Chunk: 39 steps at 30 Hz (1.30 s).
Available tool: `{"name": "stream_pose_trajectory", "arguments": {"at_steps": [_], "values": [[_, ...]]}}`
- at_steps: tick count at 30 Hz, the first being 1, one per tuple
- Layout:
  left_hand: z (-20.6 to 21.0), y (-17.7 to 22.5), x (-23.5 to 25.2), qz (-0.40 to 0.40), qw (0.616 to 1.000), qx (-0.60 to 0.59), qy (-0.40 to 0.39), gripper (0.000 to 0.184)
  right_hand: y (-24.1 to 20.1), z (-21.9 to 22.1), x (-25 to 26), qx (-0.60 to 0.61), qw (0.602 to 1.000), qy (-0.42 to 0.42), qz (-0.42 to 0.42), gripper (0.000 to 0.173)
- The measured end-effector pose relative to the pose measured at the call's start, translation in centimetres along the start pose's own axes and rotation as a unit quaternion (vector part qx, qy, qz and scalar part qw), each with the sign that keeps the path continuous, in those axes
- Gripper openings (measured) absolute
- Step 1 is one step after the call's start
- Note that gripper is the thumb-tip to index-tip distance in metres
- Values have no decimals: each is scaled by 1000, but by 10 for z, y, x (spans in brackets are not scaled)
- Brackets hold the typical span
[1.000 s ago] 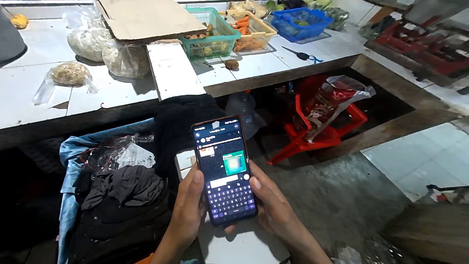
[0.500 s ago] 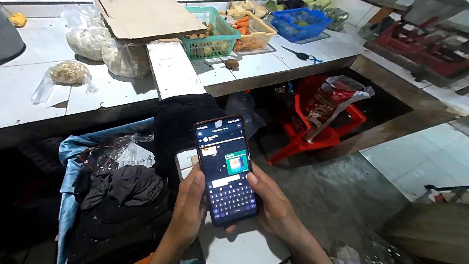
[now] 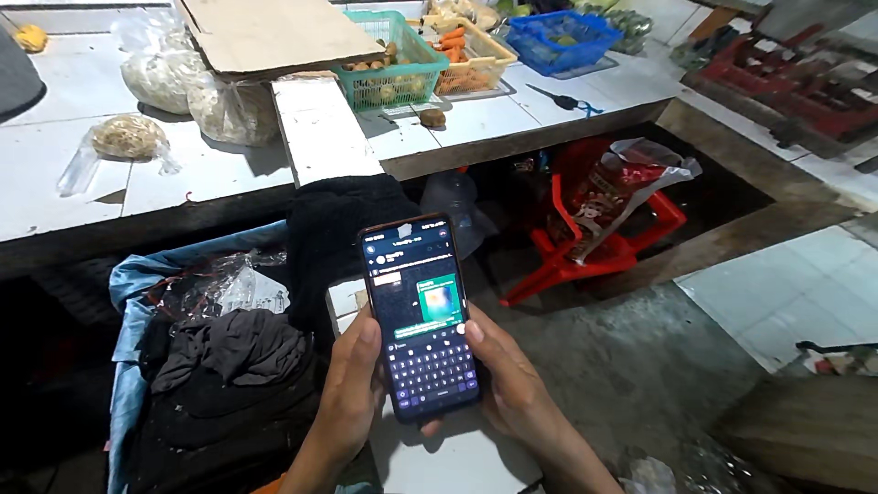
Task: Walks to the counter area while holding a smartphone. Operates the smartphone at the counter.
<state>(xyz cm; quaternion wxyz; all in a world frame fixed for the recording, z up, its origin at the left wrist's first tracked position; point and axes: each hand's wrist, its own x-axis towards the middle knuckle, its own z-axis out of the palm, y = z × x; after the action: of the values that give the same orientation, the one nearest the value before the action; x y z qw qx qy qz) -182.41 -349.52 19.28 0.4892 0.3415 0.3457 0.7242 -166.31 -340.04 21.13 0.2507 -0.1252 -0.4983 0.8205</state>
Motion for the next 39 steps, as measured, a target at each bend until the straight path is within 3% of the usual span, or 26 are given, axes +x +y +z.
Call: {"name": "stream_pose_trajectory", "arguments": {"at_steps": [14,20,25,36,39], "values": [[1,1,-1,-7,1000,12,14,58,-1,-1,-2,-8,1000,-26,-6,39],[1,1,0,-6,999,28,19,58,0,-7,-2,2,995,-97,-14,68],[1,1,-2,-20,999,30,29,59,0,-8,-2,2,994,-112,-14,73],[0,4,0,-6,1000,1,-4,43,-1,-7,-2,-1,996,-88,-15,69],[0,4,0,-6,1000,-5,-7,42,-2,-3,-3,2,998,-57,0,60]]}}
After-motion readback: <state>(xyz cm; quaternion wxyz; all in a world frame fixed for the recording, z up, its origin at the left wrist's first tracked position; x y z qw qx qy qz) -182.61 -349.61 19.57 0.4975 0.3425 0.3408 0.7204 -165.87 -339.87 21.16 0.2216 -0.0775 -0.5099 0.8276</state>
